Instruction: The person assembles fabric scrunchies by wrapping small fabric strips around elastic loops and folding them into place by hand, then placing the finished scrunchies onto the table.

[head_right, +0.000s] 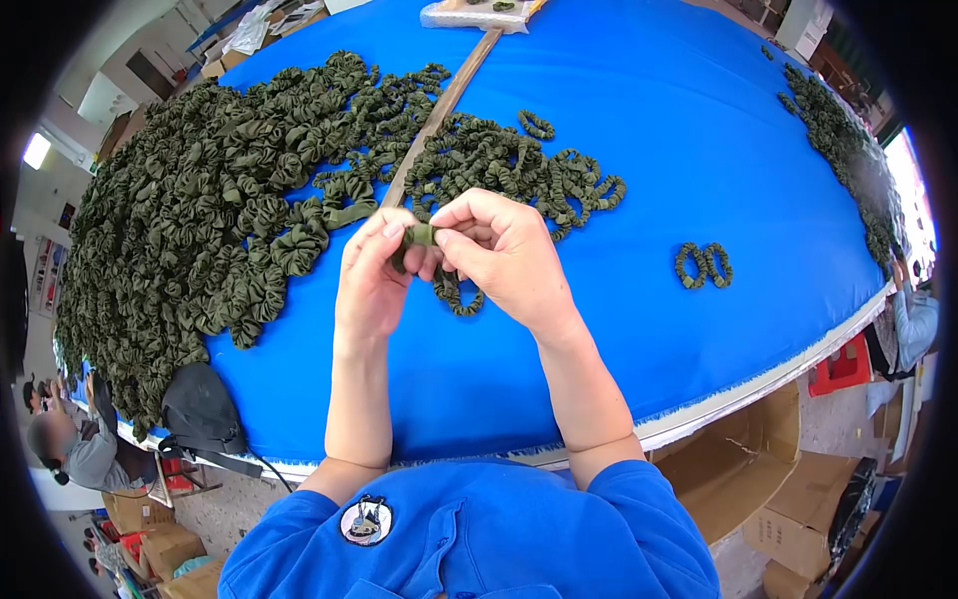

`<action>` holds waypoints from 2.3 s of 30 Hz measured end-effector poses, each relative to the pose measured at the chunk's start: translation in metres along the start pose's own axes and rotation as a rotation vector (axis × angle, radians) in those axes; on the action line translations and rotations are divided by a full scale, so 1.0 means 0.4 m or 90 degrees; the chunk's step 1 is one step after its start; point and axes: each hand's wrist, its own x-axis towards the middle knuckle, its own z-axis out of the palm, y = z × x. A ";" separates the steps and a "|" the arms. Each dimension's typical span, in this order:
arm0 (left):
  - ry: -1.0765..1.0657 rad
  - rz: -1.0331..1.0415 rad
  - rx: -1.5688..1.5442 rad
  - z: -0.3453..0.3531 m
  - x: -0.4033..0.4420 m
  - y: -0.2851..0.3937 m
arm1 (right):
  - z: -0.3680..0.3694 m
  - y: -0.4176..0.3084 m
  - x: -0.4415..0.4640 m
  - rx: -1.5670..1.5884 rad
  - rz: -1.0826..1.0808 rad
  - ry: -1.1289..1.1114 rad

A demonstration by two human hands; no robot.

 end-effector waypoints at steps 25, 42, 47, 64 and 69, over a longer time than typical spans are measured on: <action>0.134 0.505 0.605 0.019 0.002 0.005 | 0.010 0.010 0.009 -0.209 -0.207 0.138; 0.175 0.579 0.704 0.035 -0.020 0.008 | 0.077 0.018 -0.017 -0.394 -0.462 0.183; 0.158 0.540 0.729 0.027 -0.024 0.010 | 0.082 0.024 -0.015 -0.419 -0.522 0.181; 0.149 0.371 0.372 0.049 -0.041 -0.014 | 0.084 0.028 -0.012 -0.437 -0.587 0.201; 0.119 0.225 0.126 0.055 -0.052 -0.007 | 0.084 0.018 -0.014 -0.435 -0.582 0.191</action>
